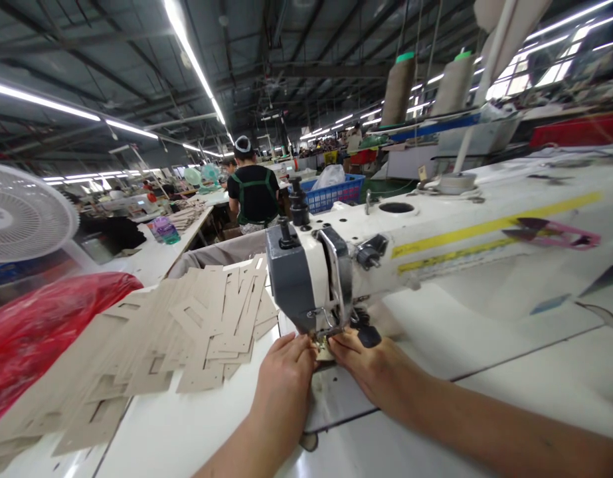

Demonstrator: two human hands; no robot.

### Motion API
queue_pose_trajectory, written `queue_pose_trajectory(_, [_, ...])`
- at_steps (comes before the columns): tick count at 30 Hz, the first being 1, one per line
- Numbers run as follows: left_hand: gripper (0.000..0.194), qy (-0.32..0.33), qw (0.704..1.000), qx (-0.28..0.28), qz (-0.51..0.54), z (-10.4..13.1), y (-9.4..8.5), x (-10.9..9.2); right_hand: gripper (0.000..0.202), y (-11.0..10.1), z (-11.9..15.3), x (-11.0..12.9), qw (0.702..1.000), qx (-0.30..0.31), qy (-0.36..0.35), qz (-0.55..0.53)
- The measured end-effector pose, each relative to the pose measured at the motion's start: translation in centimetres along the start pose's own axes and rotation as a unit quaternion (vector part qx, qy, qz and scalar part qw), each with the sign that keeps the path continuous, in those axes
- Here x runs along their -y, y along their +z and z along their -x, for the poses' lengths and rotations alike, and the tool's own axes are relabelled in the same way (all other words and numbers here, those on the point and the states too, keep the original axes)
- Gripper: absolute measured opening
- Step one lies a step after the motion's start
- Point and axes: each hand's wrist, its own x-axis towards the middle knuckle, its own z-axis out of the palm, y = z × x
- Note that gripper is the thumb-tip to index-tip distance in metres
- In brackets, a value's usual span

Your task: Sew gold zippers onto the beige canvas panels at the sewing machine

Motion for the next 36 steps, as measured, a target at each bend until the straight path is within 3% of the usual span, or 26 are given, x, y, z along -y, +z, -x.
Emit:
queue_pose_trajectory(10, [0.02, -0.009, 1.0, -0.006, 0.014, 0.0, 0.3, 0.2, 0.03, 0.2, -0.3, -0.1, 1.0, -0.006, 0.017, -0.007])
queue_pose_trajectory(20, [0.021, 0.005, 1.0, -0.017, 0.008, 0.0, 0.4, 0.4, 0.032, 2.1, 0.4, -0.7, 0.999, -0.01, 0.028, 0.037])
queue_pose_trajectory(27, [0.021, -0.003, 1.0, -0.009, -0.009, -0.1, 0.3, 0.6, 0.021, -0.5, 0.0, -0.3, 0.999, 0.043, 0.014, 0.03])
queue_pose_trajectory(30, [0.02, -0.01, 1.0, -0.003, -0.022, -0.1, -0.6, 0.2, 0.019, -1.8, 0.2, -0.9, 0.994, 0.034, 0.019, 0.103])
queue_pose_trajectory(34, [0.013, 0.058, 0.998, -0.02, -0.011, 0.5, -1.7, -2.0, 0.021, -1.8, 2.4, -0.7, 0.953, 0.016, 0.065, 0.295])
queue_pose_trajectory(36, [0.024, 0.129, 0.991, -0.029, -0.008, 0.8, -1.4, -3.5, 0.026, -1.0, 4.6, 0.5, 0.955, -0.017, 0.026, 0.295])
